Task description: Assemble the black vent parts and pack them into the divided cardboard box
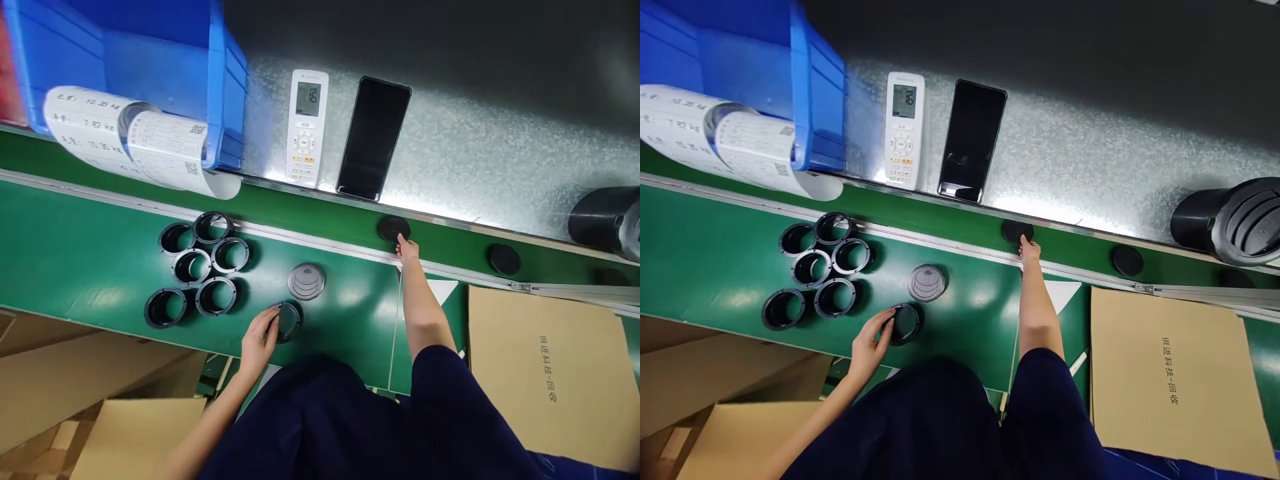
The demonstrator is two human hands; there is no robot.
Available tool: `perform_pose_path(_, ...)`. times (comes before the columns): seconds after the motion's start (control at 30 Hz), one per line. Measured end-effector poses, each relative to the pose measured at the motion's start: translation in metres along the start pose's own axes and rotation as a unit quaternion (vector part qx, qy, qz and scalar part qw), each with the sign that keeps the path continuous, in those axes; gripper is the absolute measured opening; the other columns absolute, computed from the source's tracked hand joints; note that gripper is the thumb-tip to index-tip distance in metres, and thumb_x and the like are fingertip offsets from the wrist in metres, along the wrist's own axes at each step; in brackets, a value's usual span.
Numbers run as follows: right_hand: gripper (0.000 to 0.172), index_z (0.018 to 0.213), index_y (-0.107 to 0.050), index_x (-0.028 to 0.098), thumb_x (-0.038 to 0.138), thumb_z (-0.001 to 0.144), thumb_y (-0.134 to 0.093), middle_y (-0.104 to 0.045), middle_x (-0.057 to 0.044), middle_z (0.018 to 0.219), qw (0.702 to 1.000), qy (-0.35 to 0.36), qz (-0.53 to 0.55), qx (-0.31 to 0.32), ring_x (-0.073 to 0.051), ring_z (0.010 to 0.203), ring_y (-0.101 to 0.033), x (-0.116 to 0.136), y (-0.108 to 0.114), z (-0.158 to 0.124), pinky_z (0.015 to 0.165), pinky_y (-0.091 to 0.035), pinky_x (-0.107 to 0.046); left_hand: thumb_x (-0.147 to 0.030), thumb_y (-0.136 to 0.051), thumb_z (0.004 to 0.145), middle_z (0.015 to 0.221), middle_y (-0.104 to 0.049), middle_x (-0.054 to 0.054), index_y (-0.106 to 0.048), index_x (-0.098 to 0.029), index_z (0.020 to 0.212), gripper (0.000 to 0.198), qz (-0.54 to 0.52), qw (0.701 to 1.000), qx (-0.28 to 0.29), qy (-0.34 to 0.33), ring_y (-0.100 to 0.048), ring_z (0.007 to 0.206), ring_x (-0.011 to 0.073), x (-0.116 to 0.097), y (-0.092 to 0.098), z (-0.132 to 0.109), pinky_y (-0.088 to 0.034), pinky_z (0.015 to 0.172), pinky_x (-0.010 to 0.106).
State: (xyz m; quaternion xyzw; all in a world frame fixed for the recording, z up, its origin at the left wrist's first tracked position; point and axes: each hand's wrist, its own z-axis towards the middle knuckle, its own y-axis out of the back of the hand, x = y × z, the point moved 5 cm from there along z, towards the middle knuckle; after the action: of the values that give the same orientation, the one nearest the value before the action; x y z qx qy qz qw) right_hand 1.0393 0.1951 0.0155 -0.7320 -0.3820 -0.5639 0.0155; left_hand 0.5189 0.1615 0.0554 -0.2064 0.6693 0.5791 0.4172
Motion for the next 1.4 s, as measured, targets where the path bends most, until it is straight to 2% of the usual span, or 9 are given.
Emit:
perform_pose_path(0.13,0.06,0.065,-0.034,0.025,0.063,0.079,-0.078,-0.043,0.009,0.048,0.989,-0.057,0.105,0.087,-0.005,0.043,-0.037,-0.021,-0.048,-0.074,0.042,-0.03,-0.02,-0.041,-0.074,0.087,0.115,-0.076,0.009,-0.077,-0.023,0.103,0.024,-0.186,0.971,0.018,0.149,-0.068,0.114,0.0288,-0.035,-0.03,0.027,-0.046,0.113,0.046)
perform_pose_path(0.33,0.055,0.066,-0.059,0.019,0.069,0.071,-0.082,-0.062,0.0,0.058,0.901,-0.025,0.245,0.357,-0.009,0.053,-0.054,-0.024,-0.098,-0.272,0.051,-0.043,-0.022,-0.066,-0.055,0.095,0.137,-0.066,0.016,-0.067,-0.019,0.127,0.058,-0.648,0.711,0.075,0.263,-0.068,0.114,0.0309,-0.08,-0.059,0.046,-0.056,0.093,0.046)
perform_pose_path(0.47,0.06,0.067,-0.065,0.018,0.077,0.079,-0.069,-0.064,-0.004,0.061,0.874,0.024,0.176,0.453,-0.014,0.058,-0.058,-0.024,-0.097,-0.339,0.06,-0.05,-0.029,-0.08,-0.029,0.095,0.123,-0.07,0.025,-0.063,-0.009,0.132,0.088,-0.686,0.662,0.118,0.279,-0.071,0.08,0.0313,-0.088,-0.039,0.02,-0.056,0.064,0.044)
perform_pose_path(0.57,0.066,0.073,-0.064,0.018,0.082,0.086,-0.053,-0.065,-0.007,0.069,0.881,0.1,0.092,0.454,-0.018,0.065,-0.06,-0.019,-0.092,-0.344,0.064,-0.054,-0.034,-0.075,-0.029,0.099,0.129,-0.069,0.023,-0.059,-0.01,0.141,0.083,-0.712,0.654,0.027,0.253,-0.07,0.105,0.0348,-0.091,-0.017,-0.002,-0.057,0.086,0.049)
perform_pose_path(0.67,0.069,0.109,-0.066,0.017,0.079,0.079,-0.065,-0.066,-0.014,0.108,0.898,0.313,0.016,0.308,-0.028,0.101,-0.063,0.005,-0.082,-0.342,0.088,-0.057,-0.046,-0.067,-0.033,0.103,0.141,-0.065,0.015,-0.054,-0.018,0.149,0.071,-0.731,0.644,-0.045,0.219,-0.059,0.134,0.0303,-0.097,-0.006,-0.021,-0.045,0.114,0.046)
perform_pose_path(0.8,0.085,0.158,-0.035,0.02,0.062,0.089,-0.062,-0.044,-0.019,0.149,0.821,0.522,-0.038,0.228,-0.034,0.14,-0.039,0.03,-0.085,-0.363,0.116,-0.037,-0.059,-0.068,-0.026,0.103,0.14,-0.066,0.013,-0.055,-0.016,0.148,0.074,-0.756,0.618,-0.06,0.208,-0.052,0.142,0.0274,-0.102,-0.002,-0.042,-0.035,0.124,0.043)
perform_pose_path(0.9,0.064,0.162,-0.034,0.028,0.046,0.101,-0.046,-0.047,-0.015,0.145,0.812,0.545,-0.032,0.207,-0.031,0.136,-0.042,0.037,-0.084,-0.366,0.114,-0.038,-0.057,-0.074,-0.021,0.1,0.14,-0.067,0.015,-0.056,-0.014,0.146,0.084,-0.777,0.591,-0.051,0.212,-0.05,0.144,0.0295,-0.102,0.005,-0.056,-0.033,0.125,0.047)
perform_pose_path(1.03,0.04,0.132,-0.07,0.033,0.044,0.103,-0.045,-0.049,-0.009,0.143,0.742,0.614,-0.056,0.263,-0.03,0.134,-0.043,0.044,-0.079,-0.375,0.116,-0.037,-0.054,-0.076,-0.023,0.099,0.144,-0.063,0.018,-0.053,-0.013,0.149,0.086,-0.789,0.575,-0.046,0.212,-0.047,0.146,0.0324,-0.104,0.019,-0.071,-0.035,0.123,0.053)
perform_pose_path(1.4,0.064,0.103,-0.082,0.027,0.057,0.107,-0.026,-0.056,-0.006,0.145,0.718,0.588,-0.111,0.355,-0.03,0.143,-0.036,0.043,-0.095,-0.386,0.123,-0.032,-0.055,-0.07,-0.038,0.1,0.138,-0.065,0.016,-0.057,-0.02,0.142,0.068,-0.766,0.605,-0.031,0.212,-0.06,0.131,0.0329,-0.097,0.02,-0.082,-0.043,0.114,0.056)
